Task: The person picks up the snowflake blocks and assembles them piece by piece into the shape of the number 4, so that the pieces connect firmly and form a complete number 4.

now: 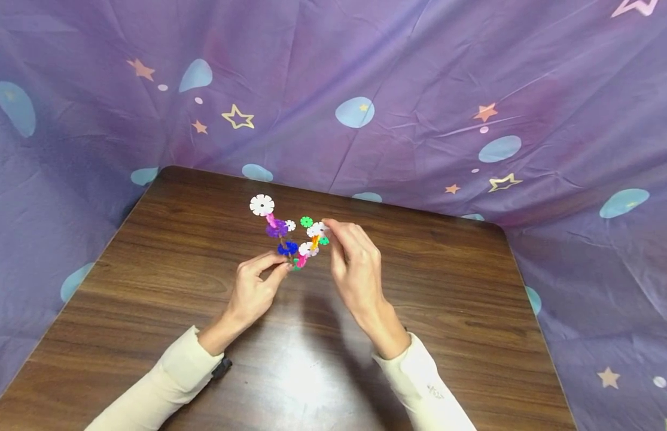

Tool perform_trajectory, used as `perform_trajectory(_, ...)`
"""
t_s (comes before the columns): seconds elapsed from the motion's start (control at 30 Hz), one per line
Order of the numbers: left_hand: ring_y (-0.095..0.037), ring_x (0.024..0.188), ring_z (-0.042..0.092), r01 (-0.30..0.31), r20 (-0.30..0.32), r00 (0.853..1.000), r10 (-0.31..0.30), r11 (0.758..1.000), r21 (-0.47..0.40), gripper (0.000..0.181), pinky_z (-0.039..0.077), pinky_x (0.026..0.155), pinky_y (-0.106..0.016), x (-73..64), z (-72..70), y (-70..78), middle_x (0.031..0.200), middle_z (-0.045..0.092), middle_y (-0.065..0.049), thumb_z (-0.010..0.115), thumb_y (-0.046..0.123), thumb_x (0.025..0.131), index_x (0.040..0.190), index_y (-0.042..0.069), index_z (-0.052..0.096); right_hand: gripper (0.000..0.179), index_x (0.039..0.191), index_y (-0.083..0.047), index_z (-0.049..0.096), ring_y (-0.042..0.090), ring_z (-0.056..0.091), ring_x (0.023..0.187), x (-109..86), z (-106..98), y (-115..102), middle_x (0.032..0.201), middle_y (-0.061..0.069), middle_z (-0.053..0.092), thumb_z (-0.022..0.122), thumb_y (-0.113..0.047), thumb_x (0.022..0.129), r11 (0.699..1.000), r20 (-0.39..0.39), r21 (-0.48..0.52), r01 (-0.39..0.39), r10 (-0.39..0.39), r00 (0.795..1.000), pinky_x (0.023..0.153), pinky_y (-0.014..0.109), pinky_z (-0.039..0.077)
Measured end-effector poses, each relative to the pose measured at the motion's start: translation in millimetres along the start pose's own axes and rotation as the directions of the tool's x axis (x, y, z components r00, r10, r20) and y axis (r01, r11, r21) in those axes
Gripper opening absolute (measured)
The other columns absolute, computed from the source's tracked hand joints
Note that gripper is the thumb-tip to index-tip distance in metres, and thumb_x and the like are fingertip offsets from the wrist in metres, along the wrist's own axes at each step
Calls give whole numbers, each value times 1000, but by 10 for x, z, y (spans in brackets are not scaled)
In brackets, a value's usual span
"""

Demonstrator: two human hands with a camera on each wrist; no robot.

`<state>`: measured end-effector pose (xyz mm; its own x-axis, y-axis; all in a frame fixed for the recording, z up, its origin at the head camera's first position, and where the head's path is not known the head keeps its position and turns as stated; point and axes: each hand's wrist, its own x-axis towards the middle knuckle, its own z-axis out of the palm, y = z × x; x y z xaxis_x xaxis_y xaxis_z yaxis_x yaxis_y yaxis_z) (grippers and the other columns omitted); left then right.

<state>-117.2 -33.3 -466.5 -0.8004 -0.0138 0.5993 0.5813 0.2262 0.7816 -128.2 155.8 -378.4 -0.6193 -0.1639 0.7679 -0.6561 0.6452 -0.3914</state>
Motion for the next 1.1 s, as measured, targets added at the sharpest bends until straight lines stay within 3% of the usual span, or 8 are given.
perform_trajectory(0.23,-29,66,71,15,-49,999,-20,994,-110,6,60,67,-21,-2,13,8,82,76,-14,75,-5,89,93,-3,77,19,113,-5,77,20,72,83,32,-38,17,93,9,78,70,-2,96,1000,38,-7,17,-17,999,80,34,59)
perform_trajectory(0.47,-33,71,73,95,1,995,-96,985,-146,5,63,70,-25,16,-22,50,86,76,-18,72,-6,90,95,-5,74,18,113,-6,76,15,66,79,42,-21,5,92,8,76,71,-4,96,999,27,33,-34,33,999,75,27,56)
perform_trajectory(0.67,-40,78,76,209,87,977,-192,935,-286,10,65,78,-31,33,-20,78,91,75,-29,63,-8,95,104,-12,66,18,112,-5,76,13,63,78,60,17,-37,91,7,75,70,-2,96,997,1,63,-53,53,999,75,22,52)
perform_trajectory(0.87,-48,81,74,221,66,975,-212,886,-408,16,66,77,-35,48,-7,63,98,71,-38,60,-14,94,110,-18,59,17,113,-4,75,15,67,82,81,48,-87,93,8,75,69,-2,97,997,7,76,-33,32,999,78,28,56)
perform_trajectory(1.03,-49,82,74,242,72,970,-233,883,-402,32,66,76,-35,65,-35,66,98,72,-34,62,-13,93,123,-11,52,16,112,-4,75,15,68,84,72,62,-89,94,7,75,67,-7,99,997,12,74,-37,36,999,80,26,56)
perform_trajectory(1.1,-42,82,75,267,88,964,-252,892,-364,38,65,77,-33,67,-47,66,99,74,-31,67,-10,91,126,-7,54,15,112,-4,75,16,68,85,66,67,-84,94,6,75,67,-7,100,996,16,77,-36,35,999,81,24,55)
